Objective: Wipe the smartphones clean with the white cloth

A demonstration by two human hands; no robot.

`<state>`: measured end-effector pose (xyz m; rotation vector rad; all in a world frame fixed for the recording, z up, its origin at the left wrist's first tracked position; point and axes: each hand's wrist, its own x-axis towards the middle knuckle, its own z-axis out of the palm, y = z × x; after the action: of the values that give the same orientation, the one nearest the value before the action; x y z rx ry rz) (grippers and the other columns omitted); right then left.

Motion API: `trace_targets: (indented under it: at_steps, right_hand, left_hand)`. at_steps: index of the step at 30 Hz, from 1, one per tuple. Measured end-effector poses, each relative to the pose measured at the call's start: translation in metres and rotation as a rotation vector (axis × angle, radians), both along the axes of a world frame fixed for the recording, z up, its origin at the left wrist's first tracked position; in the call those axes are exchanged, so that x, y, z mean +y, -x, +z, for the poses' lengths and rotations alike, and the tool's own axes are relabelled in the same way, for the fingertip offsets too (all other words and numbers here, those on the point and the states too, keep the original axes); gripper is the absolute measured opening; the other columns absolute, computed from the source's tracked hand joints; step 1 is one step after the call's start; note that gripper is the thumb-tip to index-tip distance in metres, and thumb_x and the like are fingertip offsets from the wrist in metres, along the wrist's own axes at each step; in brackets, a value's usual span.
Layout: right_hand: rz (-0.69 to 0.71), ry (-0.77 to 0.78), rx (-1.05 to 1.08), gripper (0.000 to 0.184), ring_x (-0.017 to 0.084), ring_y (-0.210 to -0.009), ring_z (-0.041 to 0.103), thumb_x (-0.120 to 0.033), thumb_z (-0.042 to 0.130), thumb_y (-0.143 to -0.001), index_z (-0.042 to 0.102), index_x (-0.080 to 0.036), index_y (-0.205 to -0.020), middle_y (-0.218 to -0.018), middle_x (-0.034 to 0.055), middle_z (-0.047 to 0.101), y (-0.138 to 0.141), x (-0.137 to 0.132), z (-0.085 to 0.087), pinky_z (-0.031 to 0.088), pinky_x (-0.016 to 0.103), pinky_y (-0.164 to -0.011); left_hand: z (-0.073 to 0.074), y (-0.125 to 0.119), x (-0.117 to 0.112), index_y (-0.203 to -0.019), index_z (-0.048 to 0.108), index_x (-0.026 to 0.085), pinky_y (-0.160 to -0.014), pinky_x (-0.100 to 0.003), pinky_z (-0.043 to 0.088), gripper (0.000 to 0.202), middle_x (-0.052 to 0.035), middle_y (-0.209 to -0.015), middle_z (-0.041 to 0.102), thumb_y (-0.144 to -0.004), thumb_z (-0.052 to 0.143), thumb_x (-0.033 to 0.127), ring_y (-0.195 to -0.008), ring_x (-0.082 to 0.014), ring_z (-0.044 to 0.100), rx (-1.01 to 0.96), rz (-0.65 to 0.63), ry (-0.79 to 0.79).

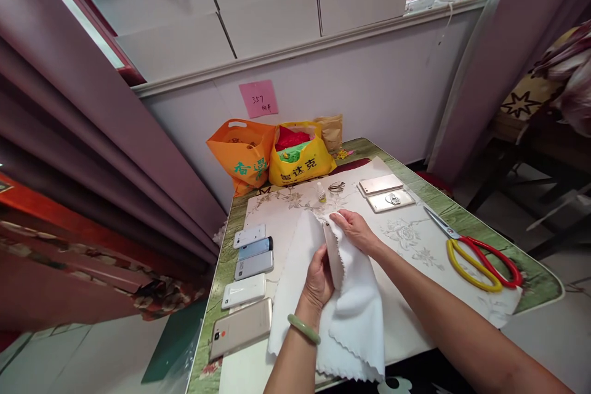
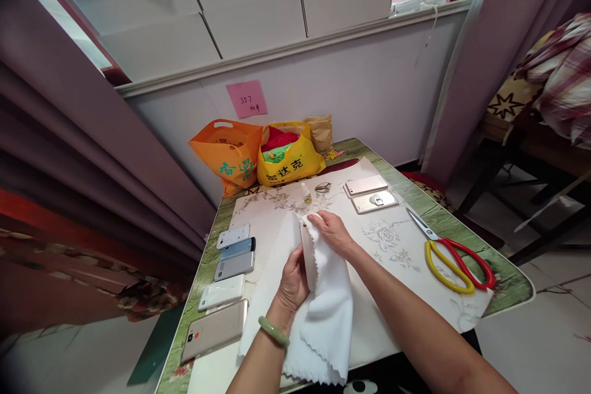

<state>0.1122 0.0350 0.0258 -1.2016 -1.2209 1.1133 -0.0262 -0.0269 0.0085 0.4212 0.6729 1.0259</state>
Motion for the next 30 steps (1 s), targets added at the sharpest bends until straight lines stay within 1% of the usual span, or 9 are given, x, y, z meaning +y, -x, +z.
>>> trace_targets:
  at_steps: [5,12,16,18,20,22,25,28,30]
  right_hand:
    - [-0.091,-0.005,-0.084,0.045,0.013,-0.057,0.035,-0.059,0.062,-0.079,0.046,-0.022,-0.058,-0.054,-0.0056,0.04,0.006,-0.003,-0.003,0.028,0.024,-0.053]
    - [-0.138,-0.006,0.029,0.05,0.017,-0.059,0.048,-0.067,0.041,-0.088,0.054,-0.022,-0.074,-0.062,-0.0018,0.055,0.02,-0.021,-0.002,0.04,0.027,-0.055]
    - [0.014,0.13,0.212,0.056,0.022,-0.062,0.059,-0.069,0.037,-0.09,0.064,-0.02,-0.086,-0.067,0.0035,0.065,0.029,-0.035,-0.004,0.046,0.031,-0.056]
    - [0.116,0.159,0.171,0.058,0.024,-0.068,0.062,-0.068,0.036,-0.091,0.068,-0.02,-0.087,-0.07,0.0048,0.068,0.031,-0.04,-0.011,0.049,0.033,-0.059]
    - [0.122,0.093,0.03,0.058,0.025,-0.075,0.063,-0.068,0.036,-0.091,0.069,-0.02,-0.084,-0.073,0.0045,0.069,0.029,-0.042,-0.017,0.05,0.033,-0.066]
    - [0.027,-0.037,-0.115,0.057,0.026,-0.086,0.063,-0.067,0.037,-0.091,0.069,-0.02,-0.087,-0.084,0.0057,0.071,0.019,-0.04,-0.019,0.05,0.035,-0.077]
    - [-0.24,-0.192,-0.248,0.054,0.026,-0.102,0.059,-0.062,0.034,-0.093,0.068,-0.02,-0.1,-0.109,0.0101,0.066,-0.003,-0.033,-0.012,0.046,0.036,-0.09]
    - [-0.428,-0.254,-0.326,0.052,0.025,-0.099,0.058,-0.057,0.029,-0.097,0.066,-0.02,-0.102,-0.111,0.011,0.06,-0.023,-0.034,0.0,0.046,0.035,-0.087]
    - [-0.454,-0.311,-0.335,0.052,0.025,-0.101,0.057,-0.056,0.03,-0.097,0.066,-0.021,-0.107,-0.111,0.0103,0.058,-0.029,-0.041,0.004,0.047,0.035,-0.087]
  left_hand:
    - [-0.004,-0.004,-0.001,-0.107,0.068,0.015,-0.072,-0.03,0.053,0.047,-0.0067,-0.08,0.073,-0.072,0.077,0.045,-0.073,-0.0191,0.069,0.213,0.071,-0.12]
    - [0.008,0.0,-0.002,-0.09,0.069,0.014,-0.06,-0.025,0.048,0.041,-0.0023,-0.068,0.068,-0.073,0.075,0.051,-0.061,-0.0145,0.062,0.436,0.168,-0.192]
    - [0.019,0.0,0.003,-0.099,0.068,0.015,-0.072,-0.029,0.052,0.044,-0.0077,-0.085,0.073,-0.073,0.074,0.05,-0.077,-0.0193,0.068,0.407,0.323,-0.208]
    - [0.024,0.0,0.008,-0.103,0.067,0.015,-0.079,-0.032,0.052,0.046,-0.01,-0.095,0.074,-0.073,0.074,0.05,-0.085,-0.0214,0.069,0.412,0.414,-0.204]
    - [0.028,0.001,0.012,-0.1,0.066,0.015,-0.082,-0.034,0.052,0.046,-0.01,-0.095,0.074,-0.073,0.074,0.05,-0.087,-0.0223,0.07,0.439,0.48,-0.188]
    - [0.033,0.002,0.015,-0.1,0.065,0.015,-0.083,-0.035,0.052,0.046,-0.0089,-0.095,0.074,-0.072,0.073,0.051,-0.087,-0.0218,0.069,0.462,0.551,-0.187]
    - [0.038,0.0,0.014,-0.106,0.064,0.017,-0.085,-0.033,0.051,0.047,-0.0079,-0.101,0.073,-0.072,0.073,0.049,-0.091,-0.0203,0.069,0.466,0.616,-0.209]
    - [0.038,-0.007,0.009,-0.107,0.063,0.017,-0.081,-0.033,0.051,0.047,-0.0078,-0.103,0.073,-0.071,0.074,0.046,-0.087,-0.0195,0.069,0.448,0.621,-0.155]
    - [0.034,-0.013,0.006,-0.104,0.064,0.017,-0.076,-0.032,0.052,0.046,-0.0075,-0.099,0.073,-0.069,0.075,0.044,-0.081,-0.0191,0.068,0.439,0.65,-0.08]
